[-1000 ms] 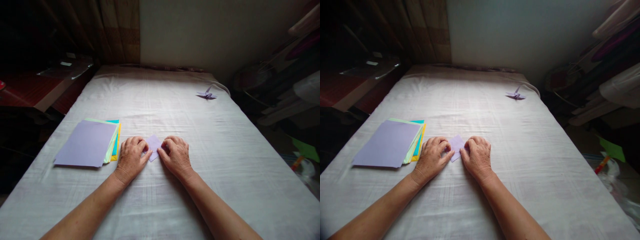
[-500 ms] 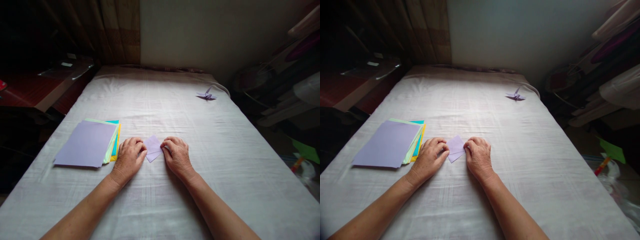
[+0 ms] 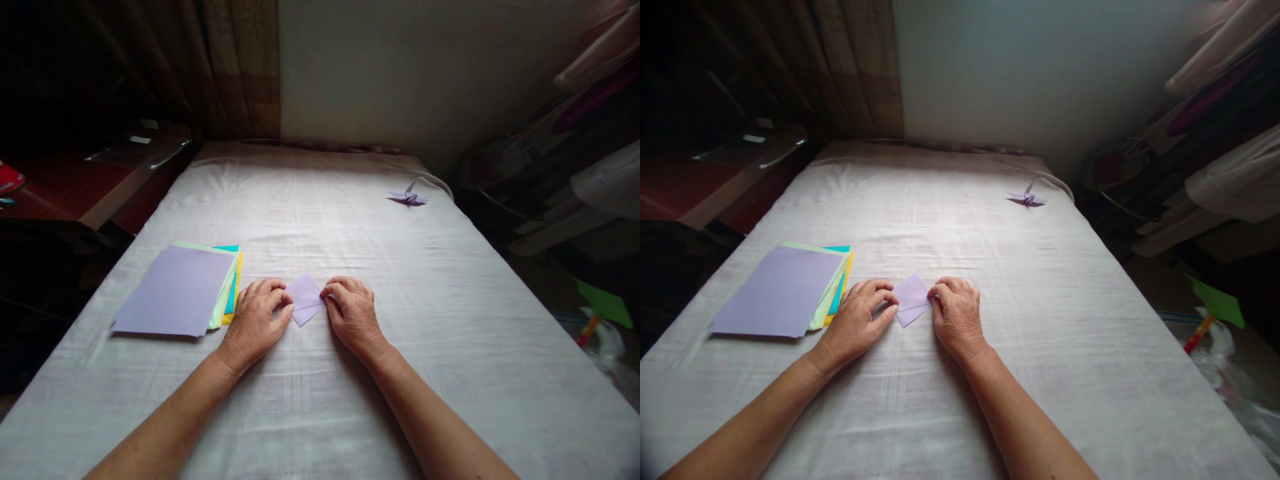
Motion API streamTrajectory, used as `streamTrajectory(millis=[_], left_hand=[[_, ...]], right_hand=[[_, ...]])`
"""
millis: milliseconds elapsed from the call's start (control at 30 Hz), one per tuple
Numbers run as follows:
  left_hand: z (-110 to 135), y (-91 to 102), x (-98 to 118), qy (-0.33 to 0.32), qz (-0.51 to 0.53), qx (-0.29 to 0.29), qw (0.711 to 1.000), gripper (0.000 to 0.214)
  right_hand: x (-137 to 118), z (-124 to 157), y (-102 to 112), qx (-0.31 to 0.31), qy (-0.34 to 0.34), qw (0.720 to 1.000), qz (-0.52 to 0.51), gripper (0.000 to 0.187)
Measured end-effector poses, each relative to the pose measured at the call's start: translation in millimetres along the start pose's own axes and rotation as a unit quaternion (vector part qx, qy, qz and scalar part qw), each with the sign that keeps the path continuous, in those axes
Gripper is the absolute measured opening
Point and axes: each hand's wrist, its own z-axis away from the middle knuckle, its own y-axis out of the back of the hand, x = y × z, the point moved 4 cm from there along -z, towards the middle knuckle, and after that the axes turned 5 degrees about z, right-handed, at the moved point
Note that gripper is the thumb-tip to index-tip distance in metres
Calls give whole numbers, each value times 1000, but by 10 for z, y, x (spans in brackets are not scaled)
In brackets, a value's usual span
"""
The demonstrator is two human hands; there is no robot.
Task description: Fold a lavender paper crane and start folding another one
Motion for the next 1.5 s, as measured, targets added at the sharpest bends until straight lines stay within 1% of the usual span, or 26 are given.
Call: streamTrajectory(millis=[67, 133, 167, 300, 400, 500, 600, 800, 900, 967, 1000, 1067, 1167, 1233, 1333, 1500], left_hand=[[1, -13, 34, 2, -21, 17, 1000, 6], [-5, -32, 61, 5, -42, 28, 999, 9], [-8, -41, 72, 6, -50, 31, 998, 9], [-19, -52, 98, 2, -66, 41, 997, 12], [-20, -45, 106, -5, -72, 42, 997, 12], [-21, -41, 101, -8, -69, 38, 997, 12], [-22, -36, 89, -5, -62, 32, 998, 10], [-22, -22, 89, -4, -45, 25, 999, 7], [-23, -13, 99, -11, -40, 26, 999, 5], [-24, -9, 100, -17, -38, 26, 999, 5], [-25, -7, 98, -21, -37, 24, 999, 4], [-26, -2, 90, -30, -36, 20, 999, 3], [-26, 25, 77, -46, -49, 30, 997, 2], [-26, 49, 73, -60, -67, 49, 995, 6], [-30, 60, 71, -81, -83, 66, 991, 10], [-12, 26, 141, -138, -90, 38, 986, 17]], right_hand=[[-24, -1, 6, -1, 2, 1000, 11, 13], [-67, 0, 8, 1, -3, 999, 34, 6], [-93, 1, 5, 4, -7, 999, 51, 6], [-193, 5, -31, 12, -24, 993, 116, 26], [-220, 1, -55, 12, -24, 991, 131, 30], [-193, -4, -45, 12, -24, 993, 113, 22], [-133, -1, -27, 6, -14, 997, 71, 3], [-16, -61, -17, 9, 8, 1000, 11, 28], [-24, -203, -42, -8, 53, 999, -6, 44], [-51, -319, -69, -24, 95, 995, -7, 50], [-63, -373, -87, -39, 113, 993, -10, 47], [-76, -457, -112, -73, 133, 988, -13, 35], [-64, -493, -91, -102, 134, 986, -6, 20], [-36, -452, -43, -100, 123, 987, -5, 17], [16, -318, 33, -82, 105, 991, -15, 14], [52, -49, 111, -63, 104, 991, -55, 17]])
